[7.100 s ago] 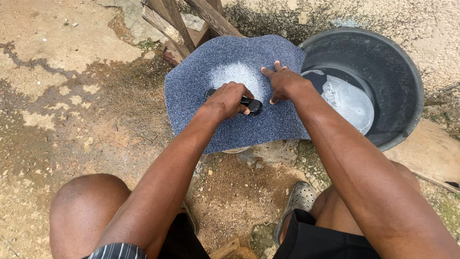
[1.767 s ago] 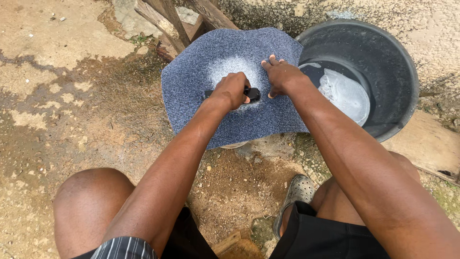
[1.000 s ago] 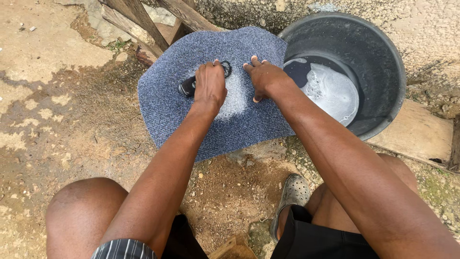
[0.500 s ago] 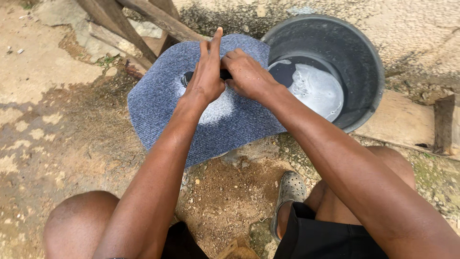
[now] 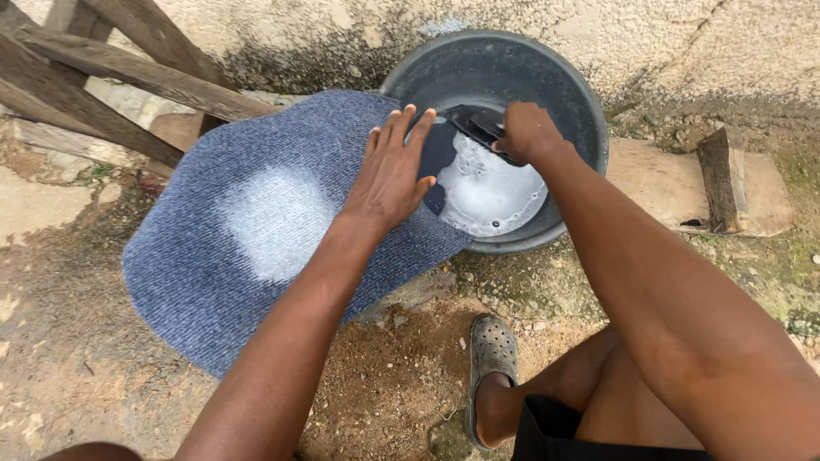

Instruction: The person holds up a blue car mat, takes it to a washing area, and scrubs it with a brush and soapy water from a bucket.

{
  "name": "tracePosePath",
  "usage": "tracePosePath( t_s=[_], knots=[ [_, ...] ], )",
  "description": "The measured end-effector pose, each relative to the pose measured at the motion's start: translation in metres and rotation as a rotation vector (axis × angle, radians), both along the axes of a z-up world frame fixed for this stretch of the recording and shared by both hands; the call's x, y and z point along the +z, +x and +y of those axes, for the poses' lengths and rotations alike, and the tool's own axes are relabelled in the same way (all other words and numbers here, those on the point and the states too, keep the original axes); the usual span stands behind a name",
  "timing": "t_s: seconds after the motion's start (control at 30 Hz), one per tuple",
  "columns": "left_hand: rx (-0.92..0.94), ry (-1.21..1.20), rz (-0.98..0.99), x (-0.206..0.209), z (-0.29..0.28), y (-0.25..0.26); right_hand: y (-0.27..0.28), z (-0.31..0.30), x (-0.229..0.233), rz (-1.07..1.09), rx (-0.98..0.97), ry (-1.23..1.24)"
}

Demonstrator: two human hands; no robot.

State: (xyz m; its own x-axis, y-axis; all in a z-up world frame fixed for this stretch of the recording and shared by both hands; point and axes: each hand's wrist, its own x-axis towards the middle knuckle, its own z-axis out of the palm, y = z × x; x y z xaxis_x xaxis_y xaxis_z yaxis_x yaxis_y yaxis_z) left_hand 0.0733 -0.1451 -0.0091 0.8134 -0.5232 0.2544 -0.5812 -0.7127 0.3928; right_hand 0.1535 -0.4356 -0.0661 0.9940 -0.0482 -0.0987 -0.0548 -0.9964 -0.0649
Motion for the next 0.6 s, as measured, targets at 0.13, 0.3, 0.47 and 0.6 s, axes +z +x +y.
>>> tracePosePath(
  t_s=[0.13, 0.3, 0.47, 0.6],
  knots=[
    [-0.021, 0.159, 0.082, -0.022, -0.053, 0.027, 0.007, -0.039, -0.075, 0.040, -0.239, 0.087],
    [-0.075, 0.288, 0.184, -0.061, -0.091, 0.052, 0.000, -0.032, -0.152, 0.137, -0.366, 0.216],
    [-0.111, 0.342, 0.221, -0.099, -0.103, 0.069, -0.016, -0.017, -0.211, 0.197, -0.330, 0.231],
    [-0.120, 0.397, 0.297, -0.113, -0.113, 0.070, -0.023, -0.008, -0.254, 0.211, -0.319, 0.263]
  ],
)
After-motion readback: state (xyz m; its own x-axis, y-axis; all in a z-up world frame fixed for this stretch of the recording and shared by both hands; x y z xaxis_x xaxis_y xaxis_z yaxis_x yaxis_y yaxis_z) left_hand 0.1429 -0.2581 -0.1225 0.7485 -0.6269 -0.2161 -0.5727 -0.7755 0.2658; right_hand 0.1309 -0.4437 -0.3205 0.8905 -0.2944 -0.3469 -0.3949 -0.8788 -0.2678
